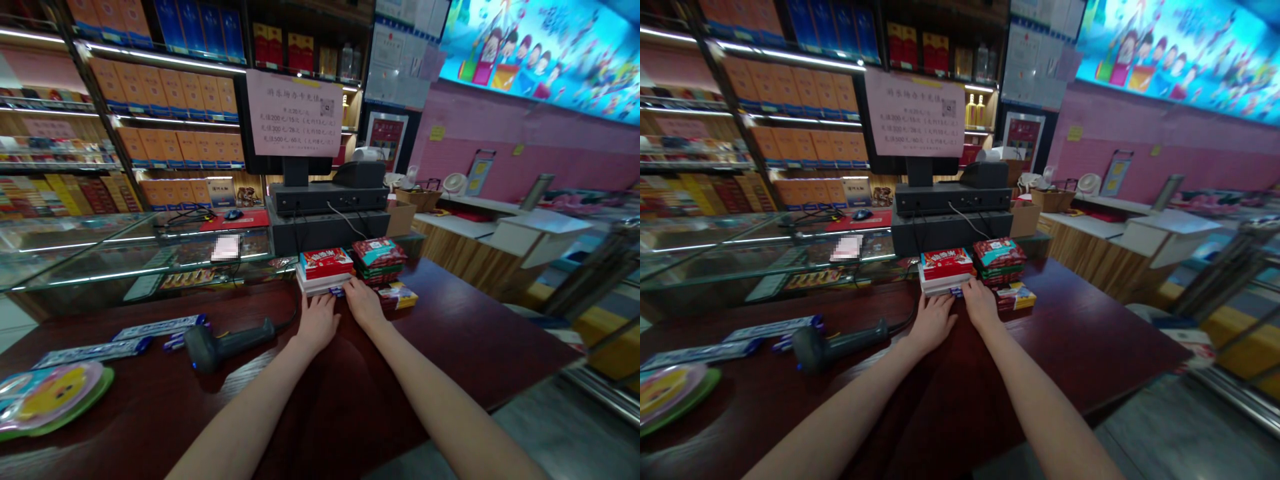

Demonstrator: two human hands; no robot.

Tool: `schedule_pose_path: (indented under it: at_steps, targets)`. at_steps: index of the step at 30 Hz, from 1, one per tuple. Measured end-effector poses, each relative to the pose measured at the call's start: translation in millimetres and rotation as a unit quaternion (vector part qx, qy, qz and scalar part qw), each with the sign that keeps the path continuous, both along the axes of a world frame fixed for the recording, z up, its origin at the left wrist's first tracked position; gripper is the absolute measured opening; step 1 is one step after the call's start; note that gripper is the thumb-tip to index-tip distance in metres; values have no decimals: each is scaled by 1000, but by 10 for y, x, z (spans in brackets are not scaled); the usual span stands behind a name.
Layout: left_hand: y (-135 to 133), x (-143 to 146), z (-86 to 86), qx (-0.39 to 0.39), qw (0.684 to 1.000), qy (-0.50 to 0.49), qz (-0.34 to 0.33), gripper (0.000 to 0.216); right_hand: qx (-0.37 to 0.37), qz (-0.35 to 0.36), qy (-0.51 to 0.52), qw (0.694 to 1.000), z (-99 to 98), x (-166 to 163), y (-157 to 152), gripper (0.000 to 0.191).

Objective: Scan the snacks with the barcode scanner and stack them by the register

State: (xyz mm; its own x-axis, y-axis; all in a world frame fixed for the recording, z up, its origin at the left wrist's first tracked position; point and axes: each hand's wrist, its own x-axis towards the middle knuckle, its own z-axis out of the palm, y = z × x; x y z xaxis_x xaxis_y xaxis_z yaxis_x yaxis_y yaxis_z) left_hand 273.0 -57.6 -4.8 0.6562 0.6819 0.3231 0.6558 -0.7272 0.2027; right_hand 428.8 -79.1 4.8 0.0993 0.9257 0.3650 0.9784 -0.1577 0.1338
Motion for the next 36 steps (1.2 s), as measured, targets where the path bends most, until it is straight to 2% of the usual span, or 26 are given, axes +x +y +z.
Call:
schedule_pose_path:
  at_steps: [10, 24, 36]
  targets:
    - [22, -1, -28, 19, 1000, 5, 6, 40, 30, 2, 5, 1000, -37, 17, 5, 30]
    - [-11, -73, 47, 1, 1000, -7, 13, 40, 18, -3, -1, 1000, -25, -15, -15, 30]
    - [-51, -374, 275, 31, 998, 46, 25, 36, 38, 42, 17, 998, 43, -225, -163, 33]
